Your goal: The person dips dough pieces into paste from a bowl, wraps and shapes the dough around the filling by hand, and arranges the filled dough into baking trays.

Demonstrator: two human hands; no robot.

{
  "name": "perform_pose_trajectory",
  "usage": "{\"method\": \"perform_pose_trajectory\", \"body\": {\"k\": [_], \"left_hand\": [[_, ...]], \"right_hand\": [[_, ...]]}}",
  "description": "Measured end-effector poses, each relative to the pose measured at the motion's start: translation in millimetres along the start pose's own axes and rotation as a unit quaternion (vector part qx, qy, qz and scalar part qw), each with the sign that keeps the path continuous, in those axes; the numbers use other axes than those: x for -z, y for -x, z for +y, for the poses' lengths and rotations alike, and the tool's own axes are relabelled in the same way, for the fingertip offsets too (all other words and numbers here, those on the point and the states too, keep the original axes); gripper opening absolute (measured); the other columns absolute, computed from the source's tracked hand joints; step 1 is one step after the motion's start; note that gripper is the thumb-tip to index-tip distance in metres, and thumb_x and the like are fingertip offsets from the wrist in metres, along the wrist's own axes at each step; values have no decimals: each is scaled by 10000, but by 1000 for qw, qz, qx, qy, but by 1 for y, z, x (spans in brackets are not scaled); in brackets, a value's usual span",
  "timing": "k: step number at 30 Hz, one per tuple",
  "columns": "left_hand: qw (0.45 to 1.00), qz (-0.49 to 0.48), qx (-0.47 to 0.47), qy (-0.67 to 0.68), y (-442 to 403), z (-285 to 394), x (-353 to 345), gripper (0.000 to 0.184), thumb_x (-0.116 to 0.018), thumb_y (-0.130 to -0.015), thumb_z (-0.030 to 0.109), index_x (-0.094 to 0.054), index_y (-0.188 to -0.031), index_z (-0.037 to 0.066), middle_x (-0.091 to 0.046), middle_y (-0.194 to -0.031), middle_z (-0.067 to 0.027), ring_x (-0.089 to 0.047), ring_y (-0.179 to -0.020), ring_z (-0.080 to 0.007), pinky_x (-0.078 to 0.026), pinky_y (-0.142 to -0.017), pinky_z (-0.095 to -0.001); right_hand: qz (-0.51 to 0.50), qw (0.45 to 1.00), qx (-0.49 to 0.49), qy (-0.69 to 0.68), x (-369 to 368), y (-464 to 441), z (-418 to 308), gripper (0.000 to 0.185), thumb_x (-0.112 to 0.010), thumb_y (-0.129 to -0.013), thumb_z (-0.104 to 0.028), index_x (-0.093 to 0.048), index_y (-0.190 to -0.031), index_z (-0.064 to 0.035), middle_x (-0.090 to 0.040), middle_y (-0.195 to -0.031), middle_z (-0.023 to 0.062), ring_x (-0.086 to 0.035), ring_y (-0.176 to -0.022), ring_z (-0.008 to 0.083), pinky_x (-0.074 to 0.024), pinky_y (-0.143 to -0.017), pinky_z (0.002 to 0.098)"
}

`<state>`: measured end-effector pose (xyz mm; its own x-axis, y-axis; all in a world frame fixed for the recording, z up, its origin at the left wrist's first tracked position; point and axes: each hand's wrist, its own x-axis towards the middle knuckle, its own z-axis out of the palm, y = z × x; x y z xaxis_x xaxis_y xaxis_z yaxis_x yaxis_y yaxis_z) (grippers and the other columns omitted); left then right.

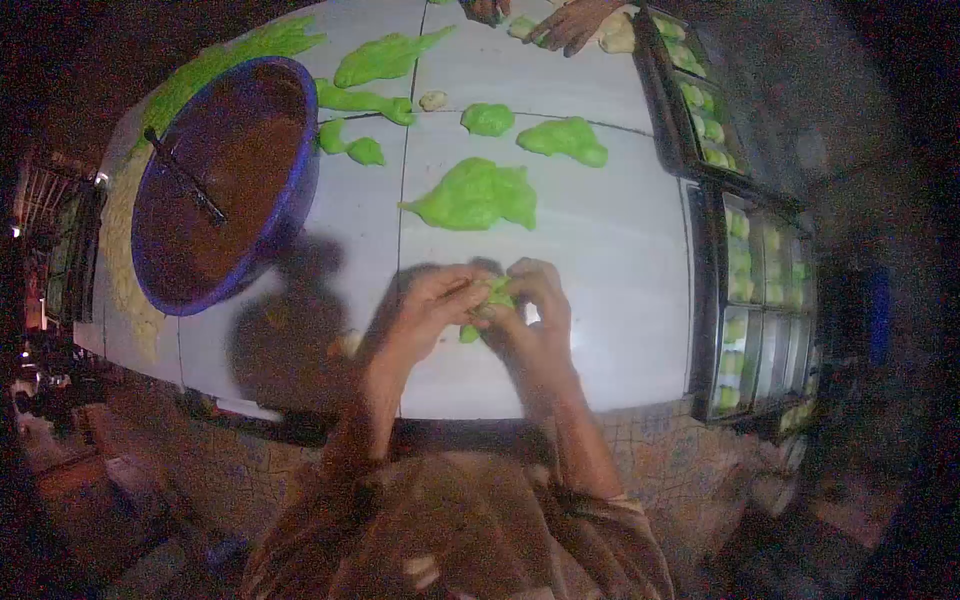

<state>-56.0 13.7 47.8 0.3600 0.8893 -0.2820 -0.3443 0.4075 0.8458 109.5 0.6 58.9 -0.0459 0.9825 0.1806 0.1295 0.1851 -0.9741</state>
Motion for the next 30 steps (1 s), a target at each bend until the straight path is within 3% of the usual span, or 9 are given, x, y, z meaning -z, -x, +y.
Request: {"method": "perform_pose_trajectory", "body": {"k": [3, 6, 11, 15, 17, 23, 24, 26, 30], "left_hand": [[999, -33, -18, -19, 2, -5, 0, 258, -537, -970, 115, -620, -1183, -5, -646, -1100, -82, -636, -956, -147, -583, -783, -292], [1000, -4, -11, -13, 7, -16, -7, 270, -492, -981, 109, -615, -1185, -17, -643, -1094, -63, -630, -953, -141, -574, -786, -298], [998, 16, 3, -60, 6, -24, -21, 252, -594, -950, 146, -642, -1149, -2, -649, -998, -30, -610, -873, -102, -556, -778, -276], [988, 65, -57, -128, 14, -35, -30, 279, -622, -946, 188, -644, -1130, -20, -630, -913, -18, -580, -798, -76, -560, -678, -249], [989, 64, 39, -127, 19, -35, -37, 393, -536, -990, 228, -507, -1313, 7, -649, -928, -90, -657, -772, -141, -567, -653, -286], [915, 170, -27, -364, 41, -24, -21, 415, -597, -917, 102, -506, -1304, -14, -635, -1146, -203, -702, -809, -211, -574, -630, -284], [879, 198, -105, -421, 41, -25, -17, 382, -645, -878, 89, -559, -1240, 2, -696, -953, -168, -699, -790, -202, -558, -660, -317], [859, 188, -101, -464, 36, -25, -11, 411, -681, -851, 119, -565, -1233, 23, -669, -1074, -167, -694, -829, -241, -542, -744, -359], [786, 150, -135, -585, 17, -29, -16, 573, -726, -807, 174, -503, -1319, 49, -578, -1266, -176, -590, -1107, -319, -468, -940, -409]], "right_hand": [[72, 994, -42, -69, -14, 9, -3, 197, -704, -838, -53, -586, -992, -17, -553, -1025, 87, -547, -909, 139, -465, -776, 273], [44, 941, 232, 243, -6, 4, 2, 141, -684, -857, -37, -590, -957, -5, -601, -944, 106, -564, -745, 121, -473, -647, 259], [22, 944, 167, 283, 8, 6, 7, 425, -786, -601, -99, -610, -987, -91, -578, -926, 135, -622, -816, 270, -514, -601, 380], [-11, 979, 1, 202, 21, 17, -5, 420, -730, -750, -184, -620, -1139, -71, -615, -1121, 177, -628, -985, 312, -520, -826, 378], [-164, 941, 40, 295, 46, 36, -11, 416, -701, -810, -241, -630, -1191, -91, -616, -1139, 177, -606, -1045, 306, -491, -896, 383], [-96, 896, -68, 428, 73, 56, 32, 376, -689, -849, -293, -657, -1182, -122, -628, -1132, 156, -596, -1021, 297, -483, -889, 380], [-87, 887, 12, 452, 75, 52, 28, 390, -687, -848, -285, -639, -1202, -129, -624, -1126, 157, -593, -1028, 309, -480, -887, 378], [-33, 941, -89, 326, 70, 39, 19, 415, -693, -833, -243, -618, -1224, -127, -617, -1133, 163, -591, -1032, 319, -477, -897, 378], [-79, 906, 45, 414, 49, 2, 18, 440, -688, -793, -105, -590, -1222, -97, -606, -1147, 171, -589, -1034, 338, -495, -868, 403]]}}
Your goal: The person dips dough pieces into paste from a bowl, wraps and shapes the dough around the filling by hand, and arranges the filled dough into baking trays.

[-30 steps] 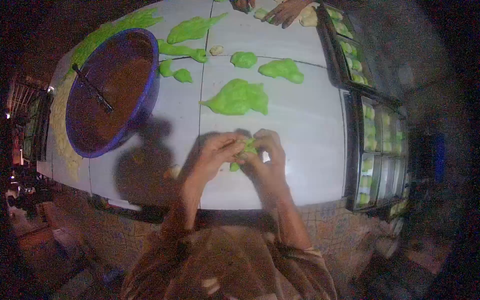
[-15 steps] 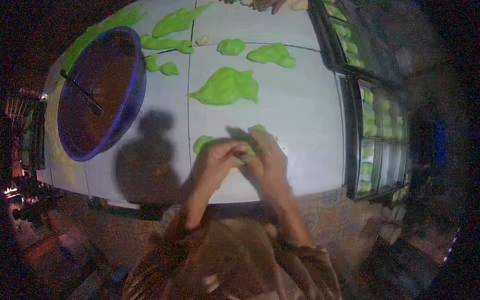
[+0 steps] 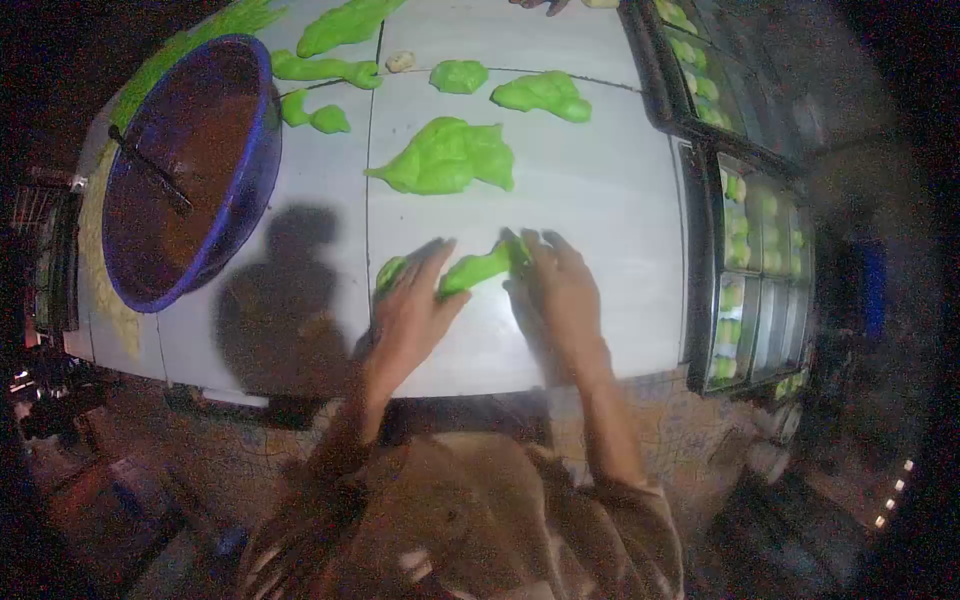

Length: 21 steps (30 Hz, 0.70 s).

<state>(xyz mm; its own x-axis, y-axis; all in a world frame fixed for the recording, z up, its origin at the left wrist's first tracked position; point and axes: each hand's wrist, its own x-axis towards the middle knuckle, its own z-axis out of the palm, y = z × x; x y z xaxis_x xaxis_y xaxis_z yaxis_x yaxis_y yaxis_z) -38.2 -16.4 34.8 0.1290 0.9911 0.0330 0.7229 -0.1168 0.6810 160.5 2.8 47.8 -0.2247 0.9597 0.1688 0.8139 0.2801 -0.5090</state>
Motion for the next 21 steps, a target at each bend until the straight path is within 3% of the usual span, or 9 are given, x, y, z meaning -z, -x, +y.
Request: {"method": "perform_pose_trajectory", "body": {"k": [3, 6, 7, 9, 11, 13, 17, 18, 21], "left_hand": [[999, -13, -36, 12, -13, -1, -17, 671, -737, -790, 203, -442, -1379, 72, -510, -1351, -173, -464, -1239, -357, -407, -1014, -426], [998, -45, -38, 7, -21, -3, -20, 418, -702, -823, 183, -601, -1207, 53, -532, -1306, -165, -481, -1196, -351, -423, -985, -435], [997, -60, -39, 5, -21, -5, -21, 363, -695, -830, 177, -633, -1164, 48, -541, -1288, -166, -487, -1185, -344, -424, -980, -437], [998, -27, -17, 47, -19, -8, -21, 234, -678, -847, 169, -677, -1042, 38, -612, -1106, -168, -577, -1046, -302, -465, -892, -430], [986, -92, 55, 128, -21, -3, -3, 228, -677, -851, 180, -670, -1037, 49, -636, -1015, -159, -624, -946, -290, -483, -840, -421], [993, -54, 35, 95, -16, 5, 7, 215, -684, -848, 206, -653, -1000, 58, -648, -921, -140, -650, -816, -300, -495, -767, -403], [989, -28, 43, 142, -10, 4, 5, 280, -708, -831, 185, -595, -1056, 64, -671, -916, -157, -665, -827, -318, -505, -720, -403], [987, 6, 21, 160, -6, -2, -2, 302, -705, -833, 162, -562, -1079, 63, -676, -908, -167, -667, -810, -338, -506, -685, -415], [985, -9, -4, 172, 1, -14, -4, 462, -708, -828, 122, -479, -1226, 79, -676, -963, -199, -667, -841, -359, -514, -682, -429]], "right_hand": [[-50, 996, 66, 39, -18, -22, 13, 380, -647, -812, -102, -610, -1190, -93, -643, -1039, 166, -612, -956, 363, -509, -821, 425], [-60, 994, 39, -87, -18, -26, 18, 305, -566, -848, -130, -639, -1133, -50, -683, -945, 156, -651, -860, 319, -525, -773, 381], [-75, 969, -55, -228, -16, -26, 13, 297, -556, -854, -128, -626, -1124, -25, -679, -962, 141, -644, -867, 283, -518, -792, 359], [-101, 836, -236, -485, -6, -25, -2, 288, -535, -867, -124, -602, -1105, 25, -672, -997, 109, -631, -881, 211, -505, -828, 314], [-118, 818, -254, -502, -2, -27, -11, 326, -491, -937, -246, -601, -1082, 24, -642, -946, 69, -583, -844, 137, -480, -781, 276], [-155, 772, -318, -528, -5, -30, -17, 374, -477, -965, -326, -599, -1078, 8, -629, -913, 62, -568, -819, 128, -470, -760, 269], [-225, 835, -221, -451, -26, -25, -6, 175, -657, -902, -173, -575, -976, -37, -576, -847, 22, -537, -749, 90, -444, -653, 222], [-218, 813, -213, -496, -22, -26, -11, 189, -702, -845, -57, -552, -961, -50, -573, -853, 16, -528, -727, 80, -434, -624, 209], [-212, 826, -245, -461, -14, -26, -14, 193, -698, -854, -82, -552, -976, -48, -571, -852, 15, -525, -730, 82, -444, -634, 226]]}}
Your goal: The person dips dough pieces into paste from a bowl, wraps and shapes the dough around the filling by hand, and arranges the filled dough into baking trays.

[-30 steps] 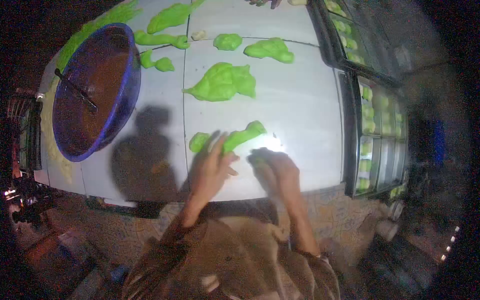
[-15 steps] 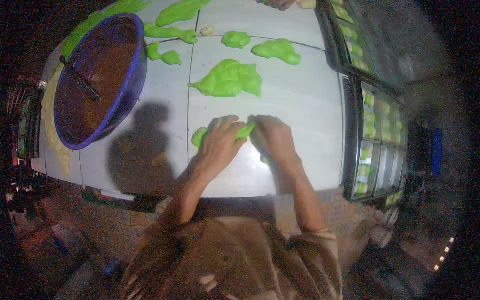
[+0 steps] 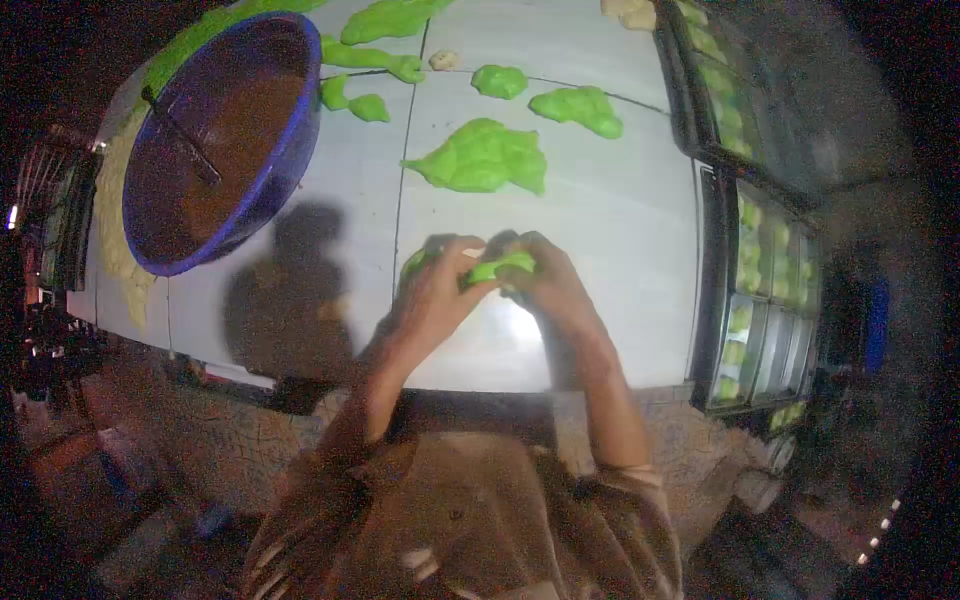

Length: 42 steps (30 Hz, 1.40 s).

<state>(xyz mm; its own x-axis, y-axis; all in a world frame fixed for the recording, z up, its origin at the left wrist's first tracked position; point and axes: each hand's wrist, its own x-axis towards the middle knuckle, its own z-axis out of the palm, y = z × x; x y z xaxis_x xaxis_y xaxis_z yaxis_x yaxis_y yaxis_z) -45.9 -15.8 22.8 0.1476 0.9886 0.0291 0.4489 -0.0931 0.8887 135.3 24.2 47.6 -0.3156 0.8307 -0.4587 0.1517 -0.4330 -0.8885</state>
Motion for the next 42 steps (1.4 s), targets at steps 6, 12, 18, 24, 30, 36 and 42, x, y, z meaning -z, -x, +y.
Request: {"method": "perform_pose_trajectory", "body": {"k": [6, 12, 18, 24, 30, 36, 42], "left_hand": [[996, 14, -47, -70, 6, -2, -4, 654, -713, -801, 102, -414, -1383, 91, -678, -979, -183, -654, -884, -363, -501, -772, -436], [992, -19, -33, -121, 14, 3, -1, 674, -721, -804, 147, -404, -1385, 19, -605, -1123, -239, -608, -1017, -368, -484, -853, -443], [996, -12, 15, -85, 15, 1, -10, 489, -699, -807, 132, -537, -1260, 44, -593, -1213, -197, -594, -1092, -333, -481, -917, -406], [989, 31, -37, -141, 16, 0, -11, 273, -658, -817, 114, -634, -1079, 43, -658, -999, -181, -640, -892, -338, -500, -778, -431], [943, 90, -117, -299, 24, -20, -30, 182, -654, -771, 103, -682, -941, 44, -644, -1115, -89, -583, -1020, -226, -462, -831, -388], [924, -25, -89, -371, 23, -34, -40, 385, -631, -846, 160, -601, -1201, 13, -539, -1283, -170, -466, -1200, -318, -367, -935, -477], [988, -11, -72, -137, 10, 10, 11, 945, -781, -761, 343, -261, -1471, -1, -359, -1469, -245, -426, -1294, -384, -352, -1048, -461]], "right_hand": [[-34, 997, 43, 53, 1, 7, 16, 200, -715, -850, -92, -615, -1009, -25, -624, -893, 1, -545, -780, 74, -452, -669, 223], [32, 996, 86, -14, -14, 4, 25, 124, -685, -815, -40, -617, -916, -16, -619, -815, 4, -547, -736, 62, -449, -648, 209], [65, 994, 74, 51, -24, 17, 11, 247, -594, -855, -62, -631, -1082, 25, -648, -909, 65, -587, -812, 115, -484, -728, 247], [65, 972, 139, 180, -17, 12, 31, 281, -607, -825, -128, -635, -1065, 17, -671, -1023, 208, -656, -873, 228, -518, -755, 330], [27, 985, 6, -173, -20, 23, 12, 101, -645, -773, -18, -589, -857, -25, -654, -798, 66, -588, -676, 105, -502, -618, 258], [-134, 872, 226, -414, 23, 33, -5, 367, -728, -737, -156, -531, -1023, -37, -612, -1054, 161, -617, -992, 286, -583, -750, 400], [83, 972, 135, -175, 30, 28, -28, 446, -622, -820, -40, -517, -1248, 22, -594, -1172, 182, -612, -1039, 277, -578, -815, 381]]}}
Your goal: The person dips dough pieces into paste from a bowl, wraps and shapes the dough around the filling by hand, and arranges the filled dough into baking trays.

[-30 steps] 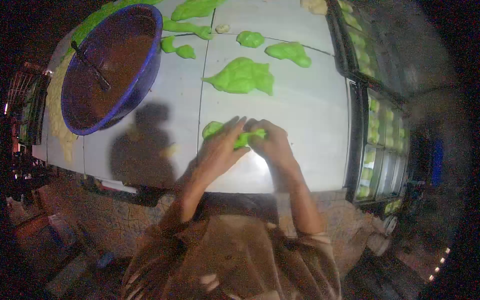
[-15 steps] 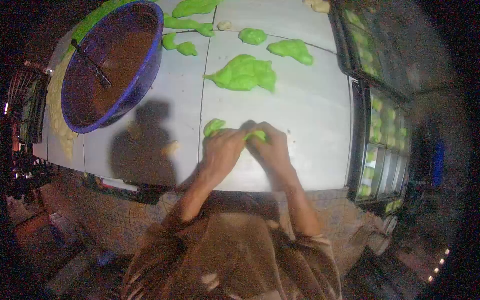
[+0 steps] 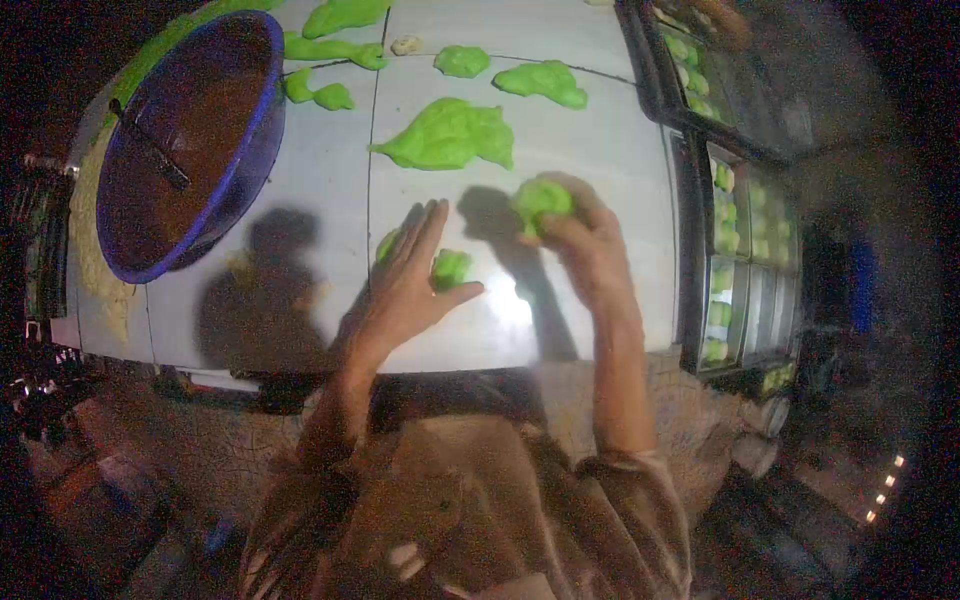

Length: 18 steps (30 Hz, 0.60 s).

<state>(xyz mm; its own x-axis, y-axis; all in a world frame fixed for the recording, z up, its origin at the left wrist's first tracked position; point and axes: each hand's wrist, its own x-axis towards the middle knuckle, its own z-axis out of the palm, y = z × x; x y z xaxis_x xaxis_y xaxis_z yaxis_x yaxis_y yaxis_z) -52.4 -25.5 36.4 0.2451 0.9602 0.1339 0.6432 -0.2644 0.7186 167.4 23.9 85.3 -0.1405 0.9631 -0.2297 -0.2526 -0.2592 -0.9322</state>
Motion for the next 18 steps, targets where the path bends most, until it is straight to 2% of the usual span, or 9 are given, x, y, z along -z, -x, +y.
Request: {"method": "perform_pose_trajectory", "body": {"k": [3, 4, 7, 9, 12, 13, 14, 16, 18], "left_hand": [[992, -2, 43, 114, -9, 24, 18, 940, -807, -730, 372, -330, -1450, 2, -469, -1385, -247, -510, -1231, -354, -432, -977, -418], [967, 12, 115, 228, -10, 28, 12, 776, -800, -749, 352, -480, -1365, 5, -625, -1198, -217, -635, -1069, -283, -502, -873, -354], [940, 48, 123, 314, -14, 21, -1, 378, -714, -849, 206, -653, -1154, -10, -717, -947, -145, -684, -813, -160, -538, -759, -283], [947, 73, 134, 284, -9, 14, 4, 322, -702, -857, 152, -666, -1133, -9, -717, -969, -136, -679, -835, -146, -539, -770, -275], [937, 91, 140, 307, -6, -6, 2, 303, -673, -865, 45, -647, -1164, -4, -716, -993, -119, -664, -875, -124, -543, -772, -266], [934, 86, 153, 312, -7, -8, 7, 343, -659, -868, 22, -611, -1207, -2, -699, -1049, -126, -661, -892, -130, -541, -766, -263], [931, 78, 163, 318, -10, -9, 8, 385, -645, -872, -1, -576, -1250, 0, -682, -1105, -133, -658, -909, -137, -540, -760, -260], [926, 87, 150, 335, -16, -16, 4, 554, -620, -884, -4, -407, -1395, 3, -570, -1288, -192, -657, -920, -158, -539, -758, -272], [983, 57, 110, 136, -18, -20, 12, 586, -586, -920, 61, -322, -1441, 4, -457, -1389, -218, -643, -996, -206, -525, -825, -312]], "right_hand": [[23, 999, -30, 32, -16, 7, 28, 314, -622, -872, -39, -566, -1181, -28, -635, -1036, 99, -633, -891, 173, -585, -699, 320], [28, 997, -15, 63, -21, 8, 39, 293, -627, -883, -53, -569, -1169, -29, -637, -1003, 89, -637, -836, 155, -589, -650, 299], [48, 989, -57, 126, -34, 12, 48, 250, -657, -850, -116, -642, -1074, -8, -634, -1053, 113, -629, -893, 167, -508, -769, 262], [-2, 963, 35, 269, -51, 17, 39, 241, -656, -848, -141, -663, -1056, -20, -617, -1127, 143, -637, -957, 215, -507, -822, 289], [48, 891, 195, 407, -58, 7, 43, 249, -657, -838, -180, -693, -1050, -53, -556, -1247, 190, -586, -1131, 301, -482, -929, 365], [58, 894, 138, 423, -58, 2, 49, 280, -665, -832, -188, -691, -1082, -66, -536, -1255, 187, -552, -1153, 319, -452, -964, 409], [64, 867, 177, 461, -58, 3, 41, 250, -672, -828, -184, -693, -1046, -65, -554, -1216, 182, -539, -1137, 324, -440, -961, 428], [35, 866, 269, 421, -49, -10, 59, 290, -722, -800, -144, -669, -1067, -46, -601, -1158, 147, -606, -973, 262, -494, -818, 345], [-42, 960, 133, 243, -52, -13, 51, 259, -723, -820, -155, -660, -1038, -29, -646, -1030, 91, -609, -919, 183, -482, -801, 298]]}}
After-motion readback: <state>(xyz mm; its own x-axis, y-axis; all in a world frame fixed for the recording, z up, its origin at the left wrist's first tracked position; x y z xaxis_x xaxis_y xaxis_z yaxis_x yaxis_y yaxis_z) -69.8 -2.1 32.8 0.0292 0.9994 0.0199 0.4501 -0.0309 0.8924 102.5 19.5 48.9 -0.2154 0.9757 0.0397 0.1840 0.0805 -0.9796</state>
